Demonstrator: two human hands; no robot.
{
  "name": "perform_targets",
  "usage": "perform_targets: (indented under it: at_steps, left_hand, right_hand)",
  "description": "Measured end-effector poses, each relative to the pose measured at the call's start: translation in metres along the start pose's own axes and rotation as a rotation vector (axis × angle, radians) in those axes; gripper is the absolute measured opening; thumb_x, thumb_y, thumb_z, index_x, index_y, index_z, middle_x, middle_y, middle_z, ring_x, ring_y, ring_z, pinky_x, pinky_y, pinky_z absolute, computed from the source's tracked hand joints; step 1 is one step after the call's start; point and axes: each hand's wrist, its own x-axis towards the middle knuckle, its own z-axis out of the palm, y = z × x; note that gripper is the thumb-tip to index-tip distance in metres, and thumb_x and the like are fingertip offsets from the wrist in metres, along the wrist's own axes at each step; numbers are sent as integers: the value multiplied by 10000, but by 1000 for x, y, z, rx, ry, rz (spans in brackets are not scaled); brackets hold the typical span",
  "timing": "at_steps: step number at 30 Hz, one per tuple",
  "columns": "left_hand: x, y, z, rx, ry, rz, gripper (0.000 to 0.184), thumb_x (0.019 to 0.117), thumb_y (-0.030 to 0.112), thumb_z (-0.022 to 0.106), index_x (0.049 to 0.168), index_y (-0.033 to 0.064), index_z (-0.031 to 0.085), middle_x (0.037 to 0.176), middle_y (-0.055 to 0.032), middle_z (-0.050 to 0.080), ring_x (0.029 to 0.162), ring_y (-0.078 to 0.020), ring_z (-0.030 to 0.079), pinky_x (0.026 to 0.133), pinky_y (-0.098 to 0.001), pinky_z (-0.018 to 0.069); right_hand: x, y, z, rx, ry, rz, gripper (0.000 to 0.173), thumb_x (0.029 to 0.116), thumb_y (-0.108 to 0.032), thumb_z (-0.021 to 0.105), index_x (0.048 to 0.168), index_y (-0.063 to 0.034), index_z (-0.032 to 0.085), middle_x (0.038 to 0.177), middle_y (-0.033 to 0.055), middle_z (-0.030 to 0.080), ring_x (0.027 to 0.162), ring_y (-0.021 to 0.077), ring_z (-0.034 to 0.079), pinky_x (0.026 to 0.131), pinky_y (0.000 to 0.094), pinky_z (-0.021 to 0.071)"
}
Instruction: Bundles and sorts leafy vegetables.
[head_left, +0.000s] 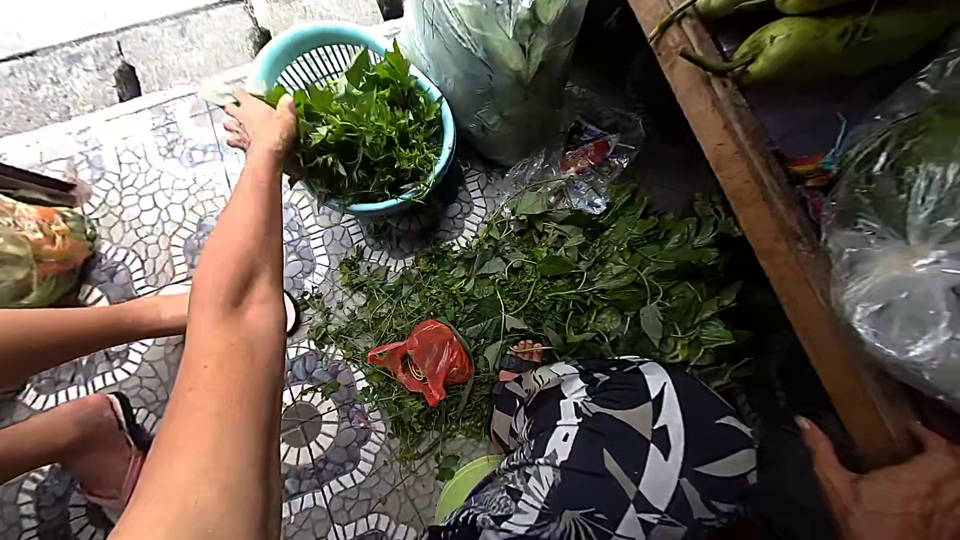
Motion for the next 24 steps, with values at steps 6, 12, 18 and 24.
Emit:
perform_targets:
  at_steps: [6, 12, 18, 24]
  left_hand:
    - [-150, 33, 122, 34, -85, 915, 329, 1047, 204, 500, 1185, -27, 690, 1163, -280, 684, 1168, -482, 616, 1005, -597, 472]
    - [-218, 31, 265, 131, -717, 484, 972, 900, 380, 781, 1582, -56, 242, 1446, -365, 481, 1368, -537, 443, 1107, -682, 351]
    - [-241, 54, 223, -319, -717, 539, 439, 1041, 129, 533, 1446, -39, 507, 1403, -322, 540, 1311, -464, 528, 1115, -599, 395]
    - [-292, 48, 132, -721, -745, 370, 394, 1082, 161, 492, 1473, 111, 481, 1169, -83, 625, 725, -100, 595, 679, -287, 536]
  right_hand:
    - [2, -6, 3, -16, 8, 18, 1031, 838, -688, 617, 1446, 122, 423, 1440, 455, 411, 1322, 690, 371, 1072, 775, 262]
    - [-6, -34, -1, 16, 212, -123, 709, 958, -511, 614, 1326, 93, 576, 1356, 409, 521, 1305, 626, 440, 1088, 712, 293]
    - [10, -155, 60, 709, -75, -107, 385, 954, -165, 633, 1190, 139, 641, 1168, 311, 659, 1021, 345, 676, 855, 418, 561]
    - [48, -267, 116, 1436, -895, 276, 391, 1112, -224, 444, 1405, 32, 487, 1171, 152, 670, 955, 191, 689, 837, 364, 579]
